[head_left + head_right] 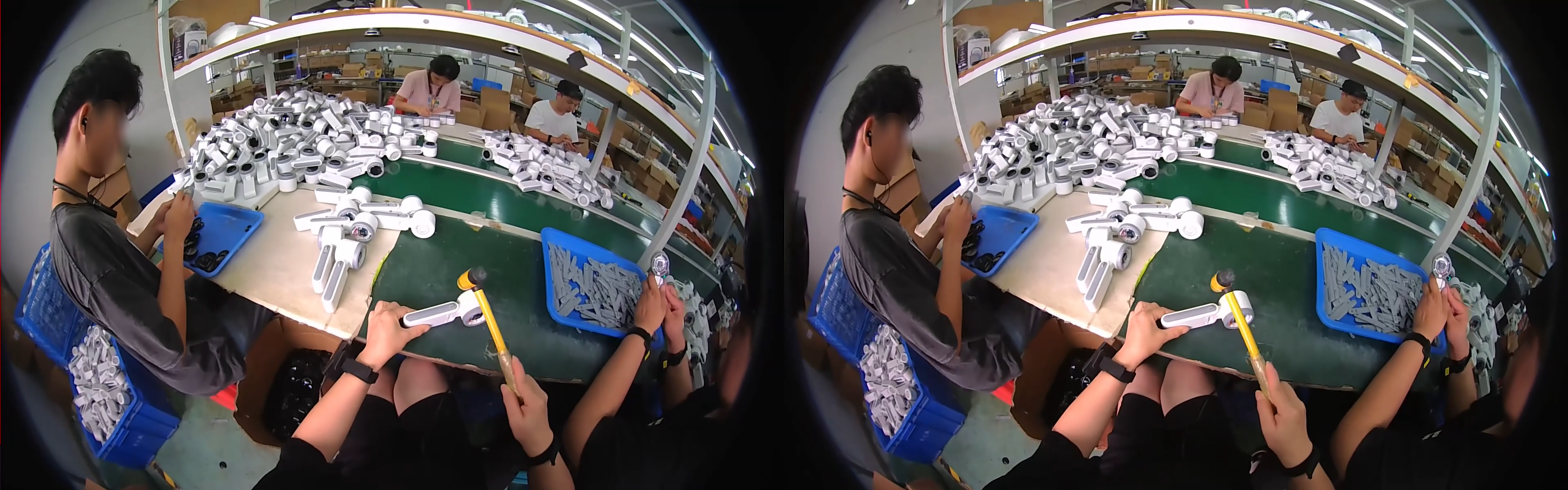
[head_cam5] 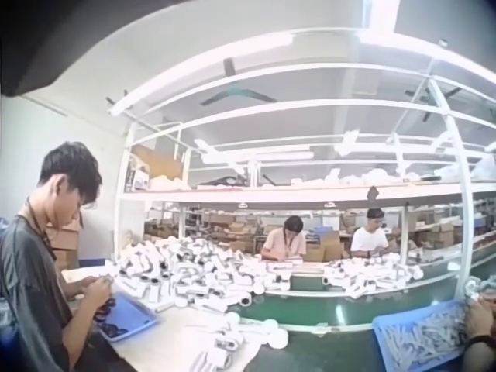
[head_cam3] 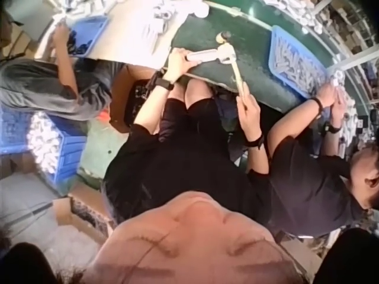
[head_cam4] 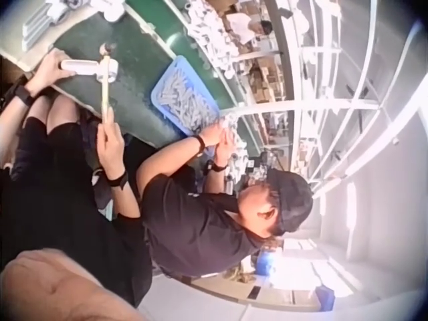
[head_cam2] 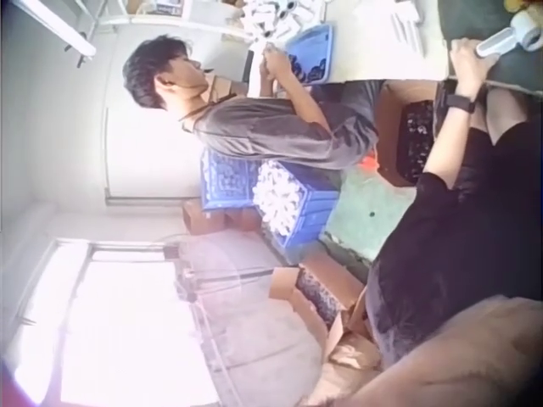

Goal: The person assembles a handheld fan by placing a component into the body, tapping it with a yellow hammer, and fitting a cover onto the fan head. They then set the hammer down and place the finished fan onto a pile of similar items.

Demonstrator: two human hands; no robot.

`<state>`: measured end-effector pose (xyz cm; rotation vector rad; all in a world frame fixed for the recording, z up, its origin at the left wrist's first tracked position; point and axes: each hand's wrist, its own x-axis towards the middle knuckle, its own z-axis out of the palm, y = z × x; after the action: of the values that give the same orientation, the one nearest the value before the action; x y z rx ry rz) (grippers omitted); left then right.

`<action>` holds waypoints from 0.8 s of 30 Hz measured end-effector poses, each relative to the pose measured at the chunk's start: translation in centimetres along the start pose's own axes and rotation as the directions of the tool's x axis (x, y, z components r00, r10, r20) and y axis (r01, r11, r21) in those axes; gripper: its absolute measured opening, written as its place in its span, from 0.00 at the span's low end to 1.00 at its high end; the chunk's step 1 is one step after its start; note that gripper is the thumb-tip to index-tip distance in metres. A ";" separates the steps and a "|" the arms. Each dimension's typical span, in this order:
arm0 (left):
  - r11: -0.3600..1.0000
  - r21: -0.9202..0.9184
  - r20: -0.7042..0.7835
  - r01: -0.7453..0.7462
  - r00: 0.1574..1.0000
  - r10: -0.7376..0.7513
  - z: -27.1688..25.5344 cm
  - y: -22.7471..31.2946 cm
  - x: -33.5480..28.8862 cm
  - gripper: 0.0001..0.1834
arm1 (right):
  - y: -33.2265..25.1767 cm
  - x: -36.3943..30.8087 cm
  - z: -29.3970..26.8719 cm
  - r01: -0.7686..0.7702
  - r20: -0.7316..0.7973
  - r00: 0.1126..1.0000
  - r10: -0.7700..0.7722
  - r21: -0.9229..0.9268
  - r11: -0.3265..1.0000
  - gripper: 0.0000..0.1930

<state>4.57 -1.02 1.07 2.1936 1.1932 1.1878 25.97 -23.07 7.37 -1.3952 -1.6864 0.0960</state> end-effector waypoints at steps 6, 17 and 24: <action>1.000 -0.013 -0.018 -0.019 1.000 0.018 0.2 -0.4 -0.4 0.17 | 0.4 -0.4 -0.4 -0.137 0.100 0.986 0.136 0.001 0.991 0.28; 0.982 -0.169 0.007 -0.083 0.996 0.085 -0.5 0.1 -0.6 0.23 | 2.2 -1.9 -0.2 -0.151 0.048 0.988 0.146 0.144 0.978 0.29; -0.141 -0.640 0.768 0.756 0.621 -0.154 -3.8 -0.8 -0.1 0.28 | 1.2 -2.5 0.1 -0.353 0.162 0.934 0.319 0.270 0.896 0.28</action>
<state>1.05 -0.88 2.68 0.6145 0.4760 0.6063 26.65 -24.66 5.14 -1.4573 -1.4309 0.6122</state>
